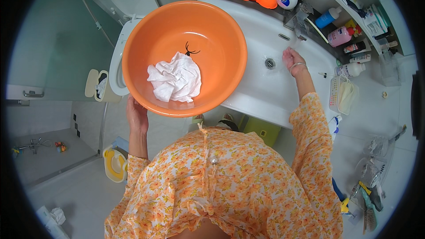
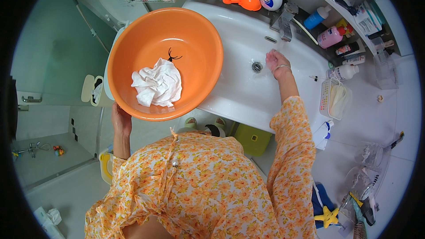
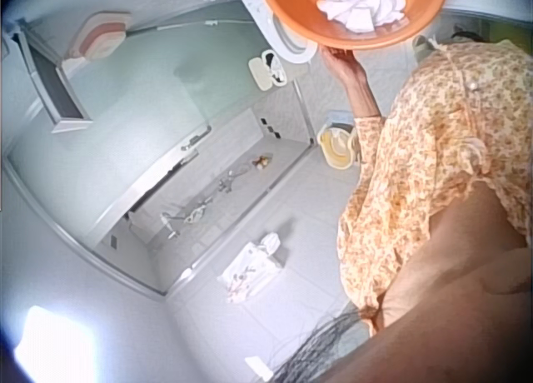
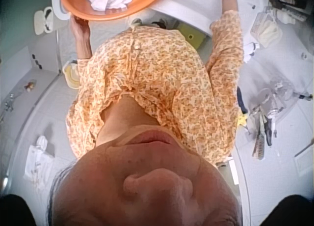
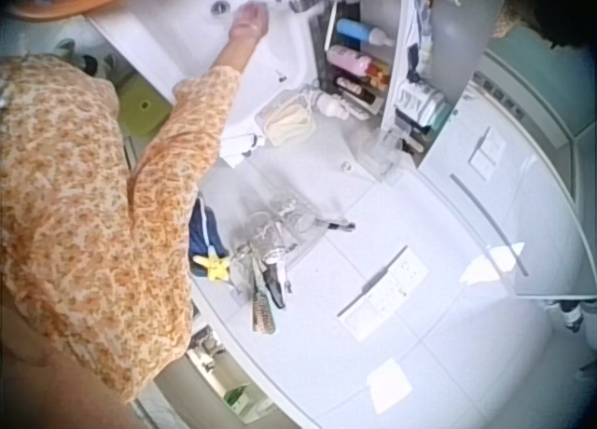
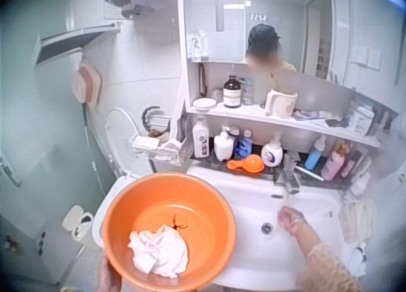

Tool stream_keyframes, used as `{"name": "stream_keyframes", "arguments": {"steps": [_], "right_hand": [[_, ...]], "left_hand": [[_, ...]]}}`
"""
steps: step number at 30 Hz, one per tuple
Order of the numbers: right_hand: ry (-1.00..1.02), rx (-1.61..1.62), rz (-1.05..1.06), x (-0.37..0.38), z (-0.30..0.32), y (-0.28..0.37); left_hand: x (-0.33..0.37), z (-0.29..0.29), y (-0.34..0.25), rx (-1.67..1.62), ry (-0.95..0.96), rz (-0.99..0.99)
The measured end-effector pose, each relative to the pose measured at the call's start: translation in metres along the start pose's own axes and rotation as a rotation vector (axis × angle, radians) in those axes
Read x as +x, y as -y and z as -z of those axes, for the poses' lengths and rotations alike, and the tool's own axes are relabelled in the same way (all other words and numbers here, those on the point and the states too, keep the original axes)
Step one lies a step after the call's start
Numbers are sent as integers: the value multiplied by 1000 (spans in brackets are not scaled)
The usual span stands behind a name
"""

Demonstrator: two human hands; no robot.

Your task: The person places an orange basin in a bathroom sink and turns on the tap to fill it with water. They retrieve a white cloth, place it in the basin, and wash it by hand under the running water. After rinsing, they carry the basin out of the bathroom and into a bedroom.

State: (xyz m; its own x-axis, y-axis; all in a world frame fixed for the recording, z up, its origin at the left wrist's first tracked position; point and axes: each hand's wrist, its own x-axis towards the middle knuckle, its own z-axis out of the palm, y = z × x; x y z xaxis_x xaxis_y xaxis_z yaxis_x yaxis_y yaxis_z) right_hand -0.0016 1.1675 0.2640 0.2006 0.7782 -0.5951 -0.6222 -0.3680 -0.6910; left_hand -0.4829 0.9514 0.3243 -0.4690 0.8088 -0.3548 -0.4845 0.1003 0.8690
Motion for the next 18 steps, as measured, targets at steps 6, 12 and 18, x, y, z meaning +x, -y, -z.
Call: {"name": "stream_keyframes", "arguments": {"steps": [6,12,18], "right_hand": [[-58,-52,-41,-12,-3,-8],[-19,144,-68,6,5,4],[14,124,-28,-2,-13,15]], "left_hand": [[-1,1,0,0,4,0],[-1,1,-1,28,11,7],[-1,3,0,26,7,-6]]}}
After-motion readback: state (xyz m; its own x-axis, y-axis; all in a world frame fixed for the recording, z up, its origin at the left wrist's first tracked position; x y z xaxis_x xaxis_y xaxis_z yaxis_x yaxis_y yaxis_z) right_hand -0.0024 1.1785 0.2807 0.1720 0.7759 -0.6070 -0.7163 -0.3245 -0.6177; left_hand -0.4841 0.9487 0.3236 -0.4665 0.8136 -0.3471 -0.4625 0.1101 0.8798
